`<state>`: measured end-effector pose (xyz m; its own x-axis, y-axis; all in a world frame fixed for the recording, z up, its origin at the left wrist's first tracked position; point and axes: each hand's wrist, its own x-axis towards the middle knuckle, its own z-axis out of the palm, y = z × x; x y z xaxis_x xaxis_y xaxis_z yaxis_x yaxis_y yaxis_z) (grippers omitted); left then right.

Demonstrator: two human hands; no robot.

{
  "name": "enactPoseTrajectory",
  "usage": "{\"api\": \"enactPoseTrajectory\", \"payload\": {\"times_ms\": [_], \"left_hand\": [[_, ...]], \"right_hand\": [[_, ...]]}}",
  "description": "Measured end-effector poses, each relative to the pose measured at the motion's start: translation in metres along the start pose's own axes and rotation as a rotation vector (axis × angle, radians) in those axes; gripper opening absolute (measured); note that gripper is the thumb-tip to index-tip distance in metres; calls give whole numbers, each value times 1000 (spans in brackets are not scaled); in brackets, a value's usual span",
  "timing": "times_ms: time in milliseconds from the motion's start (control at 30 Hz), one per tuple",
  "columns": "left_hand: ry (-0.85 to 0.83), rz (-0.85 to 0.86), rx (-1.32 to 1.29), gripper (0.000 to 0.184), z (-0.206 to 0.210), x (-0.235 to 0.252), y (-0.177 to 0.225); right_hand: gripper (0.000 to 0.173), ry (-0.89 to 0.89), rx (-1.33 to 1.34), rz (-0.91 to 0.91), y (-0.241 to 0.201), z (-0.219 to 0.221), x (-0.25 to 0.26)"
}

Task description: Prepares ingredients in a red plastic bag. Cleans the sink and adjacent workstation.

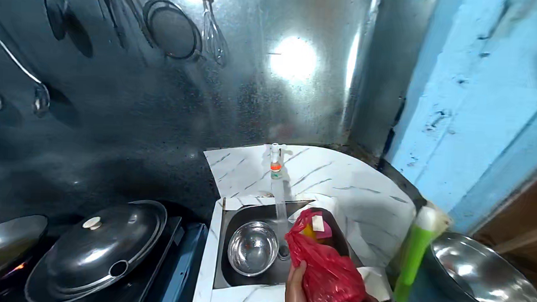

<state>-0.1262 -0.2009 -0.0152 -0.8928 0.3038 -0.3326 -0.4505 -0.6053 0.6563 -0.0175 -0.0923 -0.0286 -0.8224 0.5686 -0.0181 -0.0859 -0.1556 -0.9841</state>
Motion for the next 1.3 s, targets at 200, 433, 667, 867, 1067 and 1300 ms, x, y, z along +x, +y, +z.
{"api": "enactPoseTrajectory", "payload": {"times_ms": [200, 433, 667, 867, 1067, 1300], "left_hand": [[198, 28, -60, 39, -45, 66, 35], [287, -114, -226, 47, -91, 110, 62], [340, -233, -360, 66, -124, 136, 64], [371, -282, -354, 74, -147, 158, 65], [215, -112, -279, 37, -149, 159, 92], [203, 80, 145, 10, -126, 157, 120]], "right_hand": [[25, -163, -743, -265, 6, 97, 86], [29, -367, -1092, -461, 26, 169, 139], [22, -527, -977, -681, 14, 203, 169], [23, -658, -786, -777, 8, 206, 190], [20, -566, -778, -604, 5, 168, 204], [23, -498, -737, -237, 31, 120, 179]]}}
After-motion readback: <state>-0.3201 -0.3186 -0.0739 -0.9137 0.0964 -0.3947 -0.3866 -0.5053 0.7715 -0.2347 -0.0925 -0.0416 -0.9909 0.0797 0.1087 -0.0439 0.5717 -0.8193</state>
